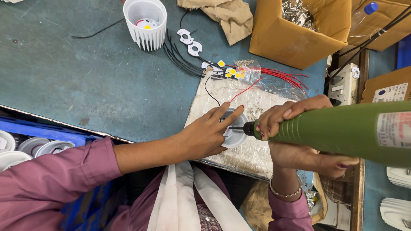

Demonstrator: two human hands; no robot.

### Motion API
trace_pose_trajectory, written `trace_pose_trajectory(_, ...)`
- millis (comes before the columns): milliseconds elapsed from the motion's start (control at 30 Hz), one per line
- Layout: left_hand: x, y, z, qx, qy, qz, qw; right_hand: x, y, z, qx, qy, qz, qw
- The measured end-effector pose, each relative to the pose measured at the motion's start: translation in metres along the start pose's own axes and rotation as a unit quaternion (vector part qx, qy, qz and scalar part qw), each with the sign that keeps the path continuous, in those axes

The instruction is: The person assembles LED light fixtures by inserting LED modules into white plastic housings and securing them with a green electric screwdriver. They handle wires, place components, and tighten screws, then move completed units into a blue crate.

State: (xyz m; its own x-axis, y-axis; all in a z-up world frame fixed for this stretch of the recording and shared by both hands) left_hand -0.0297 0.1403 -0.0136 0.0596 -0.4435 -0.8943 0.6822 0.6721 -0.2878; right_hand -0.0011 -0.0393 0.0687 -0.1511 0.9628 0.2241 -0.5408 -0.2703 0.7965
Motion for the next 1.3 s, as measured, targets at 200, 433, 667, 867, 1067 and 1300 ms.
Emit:
trace_pose_trajectory(200,0.006,-0.001,0.000,-0.008,-0.011,-0.018,1.000,-0.010,-0.006,-0.004,-0.004,0.049,0.051,0.997)
trace_pose_trajectory(433,0.009,0.002,0.000,-0.006,-0.008,-0.039,0.999,-0.012,-0.015,-0.006,0.008,0.043,0.097,0.994)
trace_pose_trajectory(667,0.006,0.001,0.000,0.017,-0.022,-0.005,1.000,-0.018,-0.007,0.019,0.038,0.053,0.086,0.994)
trace_pose_trajectory(867,0.002,-0.002,0.000,0.009,-0.022,-0.023,0.999,-0.017,-0.009,0.012,-0.001,0.004,0.005,1.000)
trace_pose_trajectory(1067,0.009,-0.003,-0.001,-0.012,-0.023,-0.043,0.999,-0.008,-0.009,0.004,0.015,0.026,0.045,0.999)
trace_pose_trajectory(1300,0.005,0.001,0.003,-0.021,-0.016,-0.047,0.999,-0.006,-0.015,-0.002,-0.041,0.003,0.096,0.995)
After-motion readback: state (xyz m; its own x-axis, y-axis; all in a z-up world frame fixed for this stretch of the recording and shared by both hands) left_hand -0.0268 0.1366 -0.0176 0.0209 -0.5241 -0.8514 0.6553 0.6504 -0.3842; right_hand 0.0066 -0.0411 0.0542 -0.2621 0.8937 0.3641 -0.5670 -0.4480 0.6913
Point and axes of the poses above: each hand's wrist, its own z-axis towards the middle knuckle, its own x-axis out of the palm, y = z × x, the point moved 2 cm from there along z, towards the middle knuckle, and after that the axes turned 6 degrees about -x, right-handed, at the moved point
